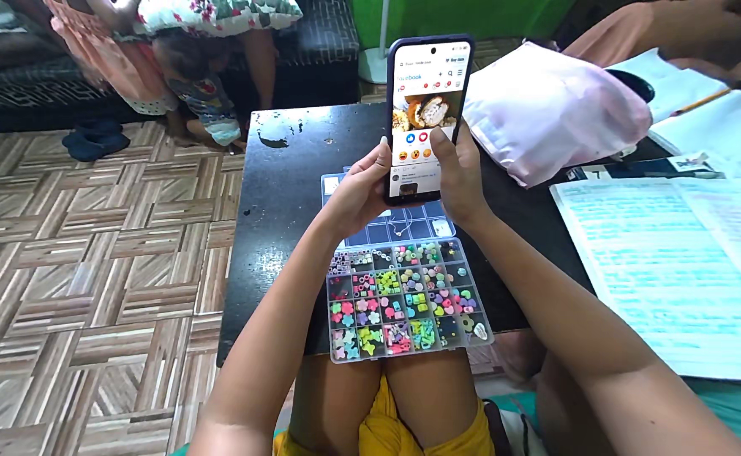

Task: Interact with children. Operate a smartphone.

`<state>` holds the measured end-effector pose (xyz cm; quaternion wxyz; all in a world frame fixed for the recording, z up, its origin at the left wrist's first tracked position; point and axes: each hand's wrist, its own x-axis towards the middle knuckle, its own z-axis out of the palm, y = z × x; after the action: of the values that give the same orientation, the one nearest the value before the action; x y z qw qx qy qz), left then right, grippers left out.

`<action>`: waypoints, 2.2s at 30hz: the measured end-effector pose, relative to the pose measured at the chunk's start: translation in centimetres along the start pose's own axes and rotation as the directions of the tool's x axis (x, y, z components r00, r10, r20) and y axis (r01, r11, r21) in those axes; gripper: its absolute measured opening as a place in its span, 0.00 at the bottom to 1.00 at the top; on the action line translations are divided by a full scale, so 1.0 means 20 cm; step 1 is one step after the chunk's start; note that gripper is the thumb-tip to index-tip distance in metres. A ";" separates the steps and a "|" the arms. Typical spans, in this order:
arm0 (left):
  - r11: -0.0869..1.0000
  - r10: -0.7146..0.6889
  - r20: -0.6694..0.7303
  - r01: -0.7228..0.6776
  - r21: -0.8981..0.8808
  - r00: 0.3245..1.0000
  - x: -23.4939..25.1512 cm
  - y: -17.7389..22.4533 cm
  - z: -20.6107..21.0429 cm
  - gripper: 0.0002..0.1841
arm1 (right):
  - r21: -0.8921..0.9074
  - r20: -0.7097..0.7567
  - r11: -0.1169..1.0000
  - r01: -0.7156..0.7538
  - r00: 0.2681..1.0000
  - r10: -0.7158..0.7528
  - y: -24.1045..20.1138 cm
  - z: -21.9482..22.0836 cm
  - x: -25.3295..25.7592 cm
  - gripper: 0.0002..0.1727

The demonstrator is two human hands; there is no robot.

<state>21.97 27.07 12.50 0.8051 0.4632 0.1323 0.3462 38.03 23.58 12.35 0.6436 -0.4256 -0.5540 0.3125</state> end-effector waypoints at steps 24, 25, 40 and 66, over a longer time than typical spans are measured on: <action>0.999 0.003 -0.061 0.000 0.043 0.998 -0.02 0.06 0.00 0.23 | 0.295 0.283 0.887 -0.355 0.919 0.274 -0.07 -0.04 0.01 0.38; 0.999 0.001 -0.055 0.001 0.038 0.998 -0.01 0.06 0.00 0.24 | 0.292 0.275 0.883 -0.367 0.917 0.290 -0.07 -0.04 0.01 0.34; 1.000 -0.013 -0.066 0.014 0.017 0.998 -0.01 0.06 -0.01 0.24 | 0.306 0.263 0.874 -0.377 0.916 0.303 -0.06 -0.04 0.01 0.28; 0.999 0.018 -0.035 -0.017 0.027 0.999 -0.02 0.06 -0.01 0.22 | 0.028 0.353 0.995 -0.099 0.932 0.083 -0.11 -0.10 0.03 0.43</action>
<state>21.13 27.35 13.29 0.7932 0.4690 0.1469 0.3596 39.90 22.72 14.57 0.5287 -0.3734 -0.6326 0.4253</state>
